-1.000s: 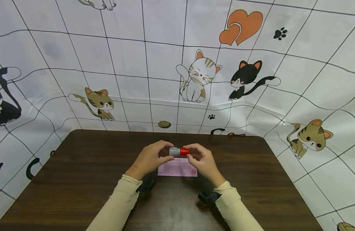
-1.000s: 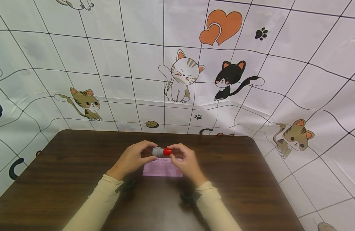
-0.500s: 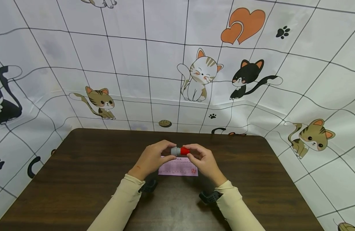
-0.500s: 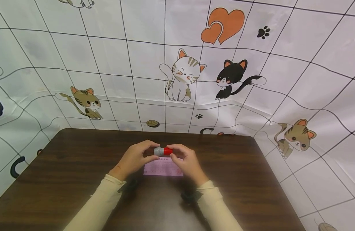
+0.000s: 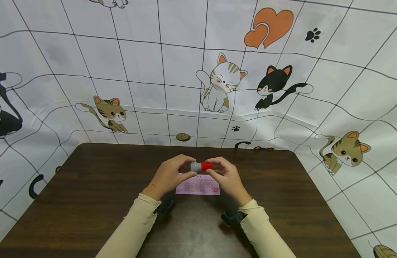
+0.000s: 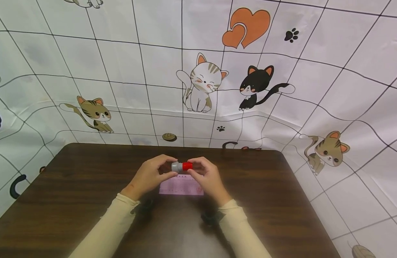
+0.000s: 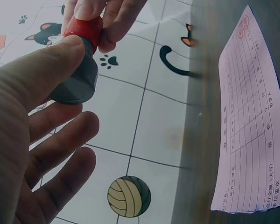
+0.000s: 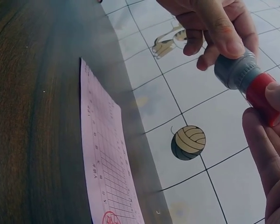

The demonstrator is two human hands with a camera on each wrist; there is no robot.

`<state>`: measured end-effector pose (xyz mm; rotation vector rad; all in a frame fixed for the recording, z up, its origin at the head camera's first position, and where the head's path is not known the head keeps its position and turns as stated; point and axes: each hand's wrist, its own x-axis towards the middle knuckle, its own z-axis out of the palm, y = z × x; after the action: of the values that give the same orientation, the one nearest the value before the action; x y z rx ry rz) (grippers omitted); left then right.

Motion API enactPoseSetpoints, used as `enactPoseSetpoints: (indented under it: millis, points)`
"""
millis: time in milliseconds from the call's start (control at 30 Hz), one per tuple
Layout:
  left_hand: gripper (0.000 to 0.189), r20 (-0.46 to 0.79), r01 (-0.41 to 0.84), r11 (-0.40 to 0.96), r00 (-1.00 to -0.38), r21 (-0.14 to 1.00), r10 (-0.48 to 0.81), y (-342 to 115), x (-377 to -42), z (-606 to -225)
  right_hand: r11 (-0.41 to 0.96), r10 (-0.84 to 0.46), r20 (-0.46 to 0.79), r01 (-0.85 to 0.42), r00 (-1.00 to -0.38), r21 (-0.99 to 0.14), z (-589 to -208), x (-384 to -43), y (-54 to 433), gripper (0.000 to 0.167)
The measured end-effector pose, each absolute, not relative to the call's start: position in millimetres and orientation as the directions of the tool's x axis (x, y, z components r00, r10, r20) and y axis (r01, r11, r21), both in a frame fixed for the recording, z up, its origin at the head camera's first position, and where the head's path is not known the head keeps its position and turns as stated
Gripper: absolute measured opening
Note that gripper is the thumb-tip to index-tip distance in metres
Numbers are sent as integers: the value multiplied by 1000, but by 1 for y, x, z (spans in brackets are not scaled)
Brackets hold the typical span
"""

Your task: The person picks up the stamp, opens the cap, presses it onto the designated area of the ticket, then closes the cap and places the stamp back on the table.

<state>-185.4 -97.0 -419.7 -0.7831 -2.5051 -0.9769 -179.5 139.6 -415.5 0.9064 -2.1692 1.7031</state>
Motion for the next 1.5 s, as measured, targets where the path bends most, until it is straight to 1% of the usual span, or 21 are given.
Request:
enactPoseSetpoints:
  millis: [133,333,433,533,700,800,933,1033,1167,1333,1500]
  points:
    - [41,509,618,604,-777,503,371,-95,-184,-420,164,-322,536,-603,-781,-781,-412,-178,140,30]
    - [42,597,704,574,-689,418,410,-94,-185,-422,207,-321,495,-570,-807,-795,-408,-175,139,28]
    - [43,618,712,577,-674,400,404,-94,-186,-422,207,-304,477,-546,-825,-812,-408,-174,138,28]
    - [43,612,697,589,-689,410,389,-95,-186,-422,198,-293,468,-531,-834,-824,-408,-175,137,28]
    - [43,573,668,584,-727,462,379,-96,-187,-425,190,-292,479,-541,-828,-819,-409,-176,137,29]
    - [46,525,639,571,-762,515,379,-99,-189,-428,198,-285,477,-537,-832,-820,-410,-178,139,30]
    - [51,413,555,615,-831,560,374,-107,-192,-435,219,-241,457,-506,-856,-834,-410,-181,147,32]
    - [54,306,476,686,-880,550,364,-116,-194,-441,238,-189,441,-477,-877,-846,-412,-185,156,33]
    - [57,181,399,749,-915,529,360,-123,-196,-448,260,-135,426,-447,-895,-856,-414,-191,168,34]
    - [60,83,350,791,-930,502,358,-127,-197,-454,305,-93,405,-414,-909,-858,-420,-203,181,34]
    - [61,39,341,814,-929,470,367,-126,-198,-461,390,-33,417,-396,-908,-831,-442,-223,197,33]
